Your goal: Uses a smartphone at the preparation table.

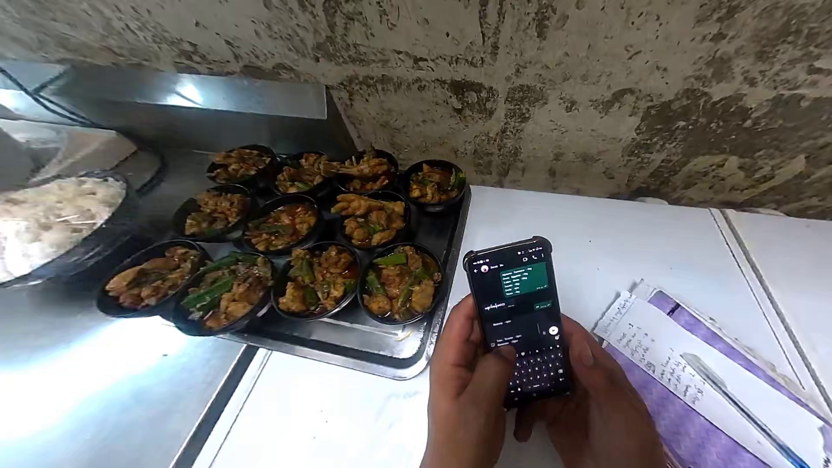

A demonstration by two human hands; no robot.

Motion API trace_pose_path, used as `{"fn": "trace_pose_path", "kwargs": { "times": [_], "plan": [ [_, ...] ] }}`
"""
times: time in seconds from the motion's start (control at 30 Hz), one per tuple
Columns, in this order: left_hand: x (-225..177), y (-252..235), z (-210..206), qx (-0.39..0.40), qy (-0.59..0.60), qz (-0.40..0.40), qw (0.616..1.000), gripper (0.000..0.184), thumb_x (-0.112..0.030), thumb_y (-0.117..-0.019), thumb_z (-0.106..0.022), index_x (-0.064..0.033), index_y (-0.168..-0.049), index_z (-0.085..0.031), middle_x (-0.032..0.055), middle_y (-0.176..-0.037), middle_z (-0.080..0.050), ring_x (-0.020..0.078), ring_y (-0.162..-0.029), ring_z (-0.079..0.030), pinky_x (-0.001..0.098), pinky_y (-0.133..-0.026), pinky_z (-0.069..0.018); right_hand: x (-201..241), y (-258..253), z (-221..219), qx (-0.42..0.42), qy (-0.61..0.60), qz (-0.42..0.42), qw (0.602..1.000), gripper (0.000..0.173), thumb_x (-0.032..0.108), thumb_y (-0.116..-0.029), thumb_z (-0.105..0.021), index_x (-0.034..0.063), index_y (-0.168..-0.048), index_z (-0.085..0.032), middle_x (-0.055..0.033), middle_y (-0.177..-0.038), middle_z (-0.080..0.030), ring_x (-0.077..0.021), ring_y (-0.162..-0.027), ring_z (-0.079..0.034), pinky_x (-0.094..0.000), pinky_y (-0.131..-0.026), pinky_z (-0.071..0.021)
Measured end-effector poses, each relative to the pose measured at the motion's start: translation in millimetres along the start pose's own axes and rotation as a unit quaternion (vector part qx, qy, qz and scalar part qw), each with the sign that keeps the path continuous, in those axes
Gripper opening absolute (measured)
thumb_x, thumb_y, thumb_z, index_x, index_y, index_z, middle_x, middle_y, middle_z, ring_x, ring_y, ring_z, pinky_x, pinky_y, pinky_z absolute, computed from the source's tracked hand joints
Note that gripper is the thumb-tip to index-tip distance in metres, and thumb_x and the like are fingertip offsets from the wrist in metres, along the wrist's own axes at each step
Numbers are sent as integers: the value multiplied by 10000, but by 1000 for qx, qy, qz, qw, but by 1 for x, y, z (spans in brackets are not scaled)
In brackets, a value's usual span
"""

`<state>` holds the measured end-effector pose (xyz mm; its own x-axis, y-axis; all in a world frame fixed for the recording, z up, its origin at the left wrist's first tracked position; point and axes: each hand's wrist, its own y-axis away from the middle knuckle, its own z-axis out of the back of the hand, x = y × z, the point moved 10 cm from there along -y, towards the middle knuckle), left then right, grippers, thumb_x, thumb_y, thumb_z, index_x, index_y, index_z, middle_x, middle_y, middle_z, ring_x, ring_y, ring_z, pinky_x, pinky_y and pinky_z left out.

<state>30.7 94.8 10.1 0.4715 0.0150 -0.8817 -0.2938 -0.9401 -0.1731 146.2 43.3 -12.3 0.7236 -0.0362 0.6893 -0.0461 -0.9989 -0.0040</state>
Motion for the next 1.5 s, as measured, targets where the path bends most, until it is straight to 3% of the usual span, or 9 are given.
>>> {"fn": "trace_pose_path", "kwargs": {
  "times": [0.23,0.47,0.67,0.93,1.03,1.13,1.27,1.5],
  "plan": [
    [0,0,1,7,4,7,1000,538,65,-924,-455,54,-1460,-413,262,-1212,-651,326,-1053,-697,475,-912,-598,-1,0,0,0,4,-1,1000,552,379,-1067,-540,13,-1467,-438,-277,-1245,-638,-369,-921,-732,-477,-616,-646],
    [-1,-1,2,13,11,-5,1000,441,-33,-1003,-437,58,-1434,-447,254,-1196,-647,305,-1045,-693,457,-916,-593,-1,0,-1,7,3,-3,1000,548,378,-1066,-543,13,-1462,-440,-283,-1256,-632,-378,-944,-729,-481,-620,-646],
    [1,-1,4,-10,9,1,1000,400,-33,-1032,-400,50,-1414,-484,259,-1186,-653,314,-1035,-697,467,-916,-595,-1,0,-1,12,-13,-2,1000,523,363,-1074,-532,5,-1447,-454,-294,-1258,-628,-383,-959,-728,-483,-620,-646],
    [3,-1,0,32,24,14,999,588,35,-911,-452,36,-1496,-396,269,-1274,-621,331,-1104,-674,484,-952,-573,1,-1,0,4,-11,1,1000,536,370,-1072,-533,13,-1460,-442,-286,-1250,-633,-385,-941,-731,-486,-603,-644],
    [4,-2,-6,83,53,28,995,714,78,-846,-467,15,-1542,-319,266,-1350,-577,345,-1175,-641,511,-993,-548,6,-1,1,-9,5,7,1000,569,367,-1074,-528,9,-1498,-402,-284,-1265,-628,-387,-953,-728,-489,-595,-644],
    [5,-2,-15,135,87,53,986,872,120,-786,-473,-27,-1598,-190,269,-1444,-497,374,-1262,-583,552,-1032,-517,11,-3,3,-33,10,9,999,530,202,-1052,-517,7,-1516,-353,-284,-1288,-611,-391,-968,-725,-490,-570,-638],
    [4,-1,-18,149,91,67,982,968,163,-749,-485,-36,-1616,-105,275,-1496,-445,410,-1311,-544,581,-1056,-502,13,-2,4,-34,26,14,999,603,-77,-924,-409,-11,-1518,-337,-264,-1307,-613,-385,-992,-721,-497,-572,-631],
    [0,-2,-17,144,94,54,984,982,211,-744,-475,-23,-1611,-79,278,-1479,-460,407,-1302,-556,571,-1054,-509,15,-2,-3,10,47,30,998,684,-171,-889,-398,-21,-1550,-306,-253,-1324,-609,-374,-1012,-717,-496,-608,-640]
  ]
}}
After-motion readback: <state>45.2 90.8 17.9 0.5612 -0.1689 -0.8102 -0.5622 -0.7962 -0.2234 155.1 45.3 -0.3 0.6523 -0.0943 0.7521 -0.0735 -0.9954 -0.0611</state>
